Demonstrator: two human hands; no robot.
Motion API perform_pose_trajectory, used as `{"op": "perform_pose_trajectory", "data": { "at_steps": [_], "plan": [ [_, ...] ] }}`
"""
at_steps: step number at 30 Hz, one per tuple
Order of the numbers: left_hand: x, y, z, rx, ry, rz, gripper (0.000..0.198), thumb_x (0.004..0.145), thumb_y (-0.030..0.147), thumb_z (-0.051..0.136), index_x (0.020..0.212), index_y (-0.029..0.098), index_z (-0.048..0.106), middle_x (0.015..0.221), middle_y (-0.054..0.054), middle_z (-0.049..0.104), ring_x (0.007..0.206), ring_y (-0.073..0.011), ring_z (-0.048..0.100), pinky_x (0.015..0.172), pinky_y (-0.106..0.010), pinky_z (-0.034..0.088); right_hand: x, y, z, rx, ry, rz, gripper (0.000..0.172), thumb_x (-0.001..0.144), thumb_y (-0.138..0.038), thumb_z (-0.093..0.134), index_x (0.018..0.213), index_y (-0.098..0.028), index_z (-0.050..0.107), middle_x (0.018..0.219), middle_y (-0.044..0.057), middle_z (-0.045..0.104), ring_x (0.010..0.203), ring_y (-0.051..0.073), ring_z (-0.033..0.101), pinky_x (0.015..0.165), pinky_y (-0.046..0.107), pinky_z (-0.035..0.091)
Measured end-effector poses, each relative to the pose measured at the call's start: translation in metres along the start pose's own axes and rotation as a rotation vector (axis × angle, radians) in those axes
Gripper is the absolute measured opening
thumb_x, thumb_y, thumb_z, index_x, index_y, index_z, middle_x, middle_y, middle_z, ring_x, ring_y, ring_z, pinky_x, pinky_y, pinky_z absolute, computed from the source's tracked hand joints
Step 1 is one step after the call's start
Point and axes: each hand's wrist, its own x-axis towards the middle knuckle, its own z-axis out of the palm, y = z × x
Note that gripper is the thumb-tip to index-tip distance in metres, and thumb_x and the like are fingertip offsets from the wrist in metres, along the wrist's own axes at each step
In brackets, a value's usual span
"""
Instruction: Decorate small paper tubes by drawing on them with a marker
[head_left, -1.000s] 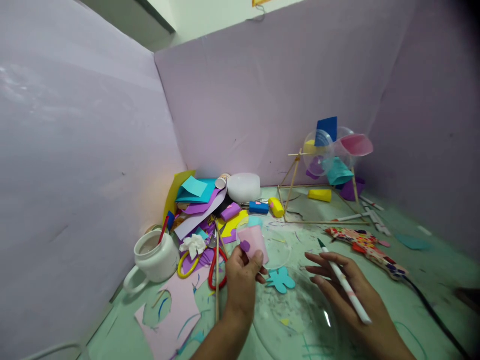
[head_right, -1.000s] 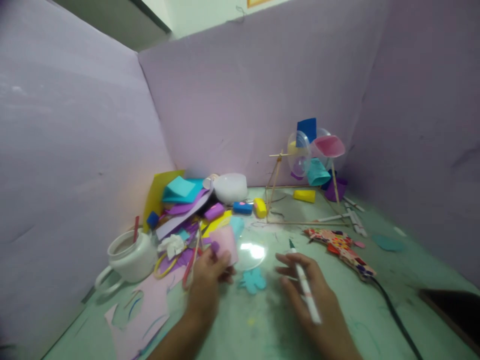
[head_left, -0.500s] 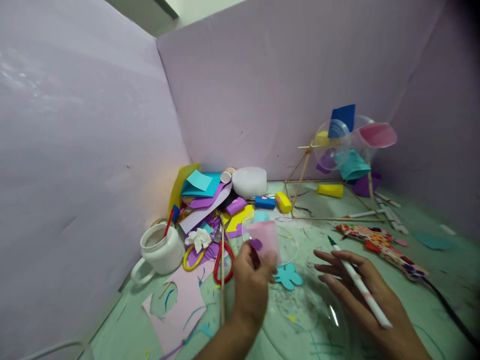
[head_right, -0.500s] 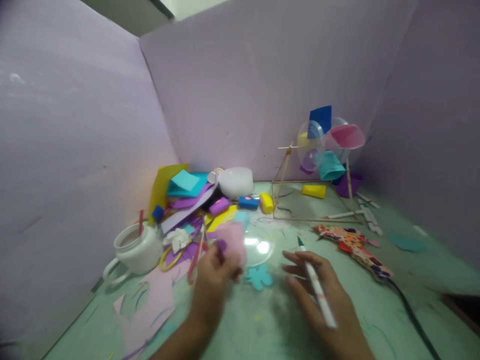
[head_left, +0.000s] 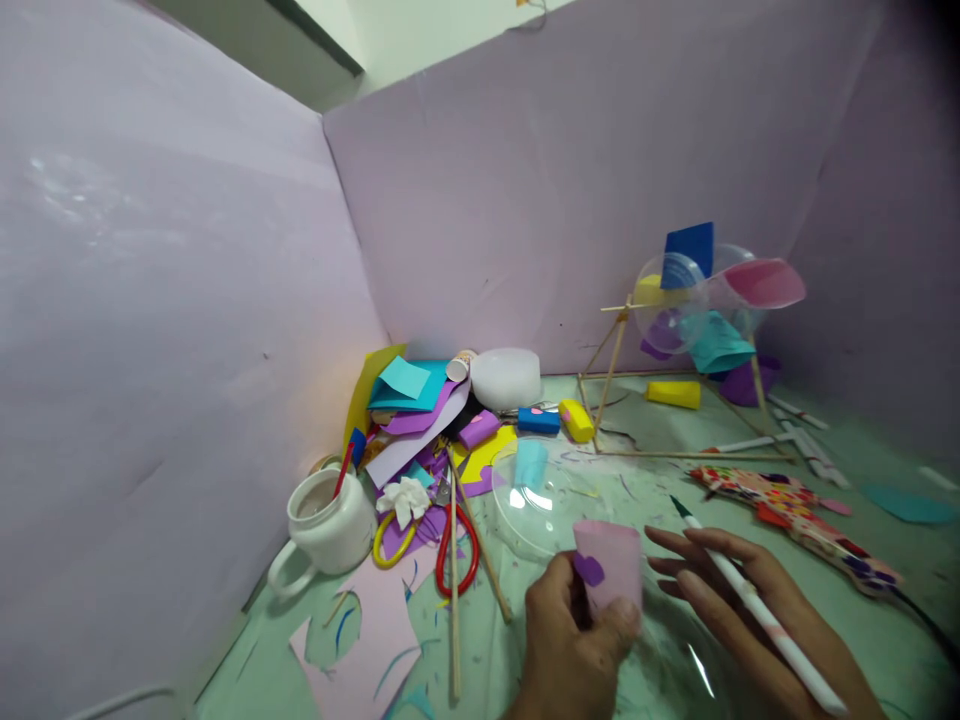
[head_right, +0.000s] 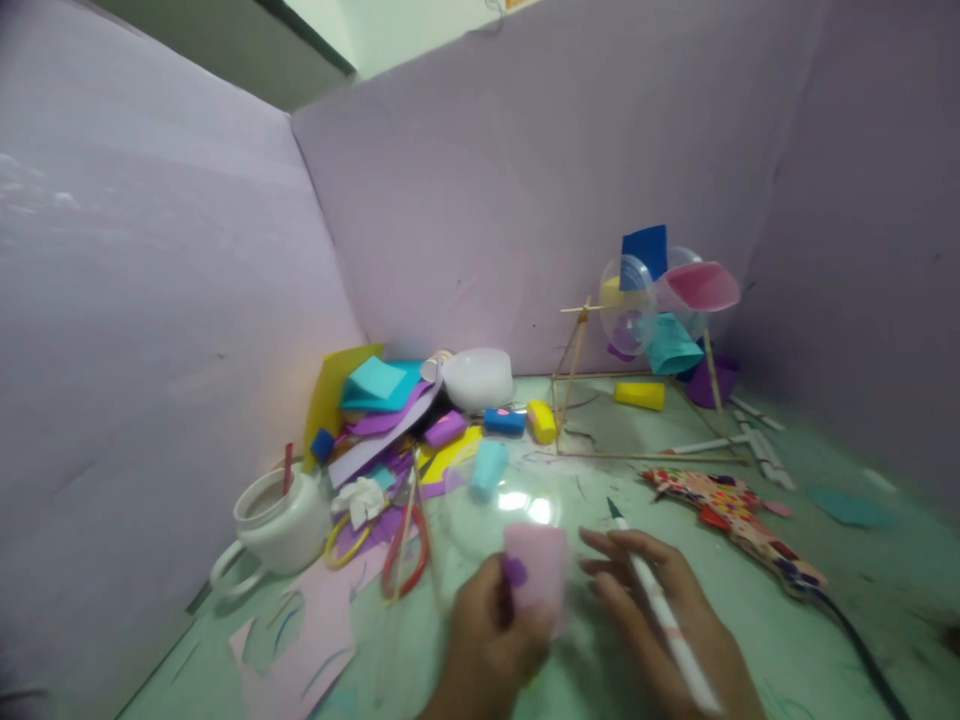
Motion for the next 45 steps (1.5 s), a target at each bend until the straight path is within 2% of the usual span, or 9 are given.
{"op": "perform_pose_trajectory", "data": {
  "at_steps": [6, 10, 13, 18, 24, 32, 41, 45],
  "plan": [
    [-0.002, -0.005, -0.003, 0.045, -0.028, 0.077, 0.03, 0.065, 0.037, 0.071, 0.083, 0.015, 0.061, 0.065, 0.001, 0.05, 0.06, -0.0134, 0.042, 0.057, -0.026, 0.037, -0.001, -0.001, -0.001, 0.009, -0.014, -0.036, 0.046, 0.071, -0.052, 0.065, 0.108, -0.028, 0.054, 0.115, 0.012, 0.069, 0.093, 0.031, 0.071, 0.075, 0.04, 0.061],
    [-0.004, 0.002, -0.012, 0.083, 0.113, 0.215, 0.042, 0.072, 0.045, 0.066, 0.101, 0.015, 0.061, 0.075, -0.003, 0.058, 0.067, -0.0169, 0.051, 0.062, -0.027, 0.042, 0.0, 0.002, -0.003, -0.058, 0.004, -0.052, 0.045, 0.072, -0.054, 0.063, 0.108, -0.028, 0.053, 0.114, 0.011, 0.069, 0.092, 0.031, 0.071, 0.076, 0.039, 0.061],
    [-0.003, 0.005, -0.015, 0.118, 0.174, 0.267, 0.039, 0.075, 0.048, 0.063, 0.099, 0.016, 0.061, 0.074, -0.003, 0.058, 0.067, -0.0174, 0.052, 0.062, -0.027, 0.043, 0.0, 0.003, -0.003, -0.054, 0.014, -0.047, 0.045, 0.072, -0.055, 0.062, 0.107, -0.028, 0.052, 0.113, 0.011, 0.07, 0.093, 0.031, 0.071, 0.076, 0.039, 0.061],
    [-0.006, -0.001, -0.009, 0.205, 0.009, 0.218, 0.037, 0.071, 0.044, 0.066, 0.094, 0.016, 0.063, 0.071, -0.004, 0.058, 0.062, -0.0163, 0.049, 0.057, -0.026, 0.04, 0.001, 0.0, -0.002, -0.07, 0.009, -0.035, 0.042, 0.075, -0.054, 0.06, 0.109, -0.029, 0.052, 0.114, 0.009, 0.07, 0.093, 0.029, 0.071, 0.074, 0.035, 0.061],
    [-0.007, 0.005, -0.006, 0.263, -0.141, 0.129, 0.019, 0.071, 0.026, 0.063, 0.086, 0.015, 0.06, 0.068, 0.0, 0.052, 0.06, -0.0129, 0.041, 0.055, -0.025, 0.035, 0.0, -0.009, -0.003, -0.205, 0.047, -0.076, 0.04, 0.077, -0.054, 0.056, 0.106, -0.027, 0.054, 0.111, 0.008, 0.071, 0.1, 0.03, 0.068, 0.077, 0.036, 0.06],
    [-0.006, 0.007, -0.008, 0.321, -0.138, 0.134, 0.015, 0.073, 0.022, 0.061, 0.086, 0.014, 0.06, 0.069, 0.001, 0.052, 0.061, -0.0127, 0.041, 0.056, -0.024, 0.034, -0.004, -0.02, -0.001, -0.237, 0.044, -0.108, 0.038, 0.076, -0.054, 0.055, 0.103, -0.027, 0.055, 0.109, 0.01, 0.071, 0.099, 0.031, 0.068, 0.078, 0.039, 0.059],
    [-0.007, 0.009, -0.006, 0.32, -0.162, 0.129, 0.016, 0.076, 0.025, 0.06, 0.088, 0.014, 0.06, 0.07, 0.0, 0.053, 0.063, -0.0133, 0.042, 0.057, -0.024, 0.035, -0.006, -0.021, 0.0, -0.216, 0.016, -0.149, 0.035, 0.078, -0.051, 0.055, 0.101, -0.026, 0.055, 0.107, 0.011, 0.071, 0.093, 0.028, 0.07, 0.078, 0.037, 0.059],
    [-0.007, 0.008, -0.007, 0.338, -0.161, 0.123, 0.018, 0.077, 0.024, 0.06, 0.091, 0.013, 0.061, 0.072, -0.001, 0.054, 0.064, -0.0138, 0.043, 0.059, -0.025, 0.036, -0.008, -0.017, 0.0, -0.245, -0.005, -0.167, 0.033, 0.08, -0.048, 0.054, 0.105, -0.026, 0.055, 0.109, 0.01, 0.07, 0.096, 0.027, 0.069, 0.079, 0.035, 0.058]
  ]
}}
